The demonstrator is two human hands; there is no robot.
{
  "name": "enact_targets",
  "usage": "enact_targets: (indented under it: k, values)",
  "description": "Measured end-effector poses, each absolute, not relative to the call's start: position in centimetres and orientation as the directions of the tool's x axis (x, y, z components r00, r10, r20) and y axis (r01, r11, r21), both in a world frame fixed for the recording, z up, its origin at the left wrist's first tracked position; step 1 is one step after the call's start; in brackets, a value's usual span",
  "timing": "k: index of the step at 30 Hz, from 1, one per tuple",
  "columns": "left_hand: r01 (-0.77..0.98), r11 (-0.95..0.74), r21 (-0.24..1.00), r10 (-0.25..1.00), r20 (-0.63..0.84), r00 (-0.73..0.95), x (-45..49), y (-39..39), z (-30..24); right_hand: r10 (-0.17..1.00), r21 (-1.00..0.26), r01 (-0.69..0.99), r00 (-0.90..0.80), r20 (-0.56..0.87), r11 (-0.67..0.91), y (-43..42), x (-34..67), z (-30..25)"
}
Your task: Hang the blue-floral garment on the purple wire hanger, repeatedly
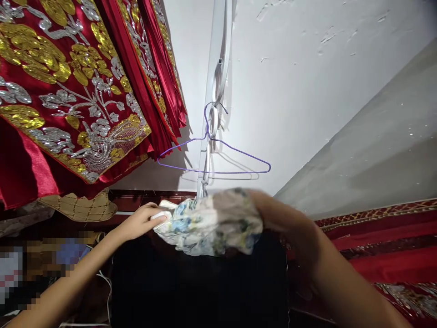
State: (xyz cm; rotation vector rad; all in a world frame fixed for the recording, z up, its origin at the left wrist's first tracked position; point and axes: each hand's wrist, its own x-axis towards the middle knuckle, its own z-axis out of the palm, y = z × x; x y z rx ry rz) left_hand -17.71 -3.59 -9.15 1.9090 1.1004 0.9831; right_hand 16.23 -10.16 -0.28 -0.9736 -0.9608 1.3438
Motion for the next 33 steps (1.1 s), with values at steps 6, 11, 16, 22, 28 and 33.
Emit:
enact_targets:
  k: [6,11,16,22,28,33]
  values:
    - [0.392,-0.329,0.859,0.930,0.222,0.294,-20.2,-5.7,-7.5,0.986,-0.944,0.320,-0.165,0.033,0.085,-7.5,16.0,0.6]
    - [0.225,-0.167,0.960,0.949,0.094,0.300,-17.6,-7.5,-3.5,0.914,-0.602,0.756,0.011,0.405,0.258,-3.8,11.1,-4.5]
    - [0.522,-0.395,0.756,0.765,-0.044,0.642,-16.7,-8.1,-0.9,0.944,-0.554,0.817,0.037,0.328,0.160,-1.6,11.3,-6.3]
    - [0.793,-0.494,0.356,0.775,-0.232,0.587,-19.8,-3.8,-3.2,0.914,-0.450,0.860,-0.044,0.403,0.240,-4.2,15.5,-5.9]
    - [0.696,-0.678,0.237,0.722,0.036,0.691,-18.0,-1.8,-1.0,0.944,-0.527,0.824,-0.025,0.329,0.205,-6.5,16.0,-4.9]
    - [0.635,-0.741,0.220,0.646,-0.026,0.763,-17.8,-4.0,1.2,0.946,-0.545,0.825,0.040,0.322,0.150,-6.2,16.6,-5.4]
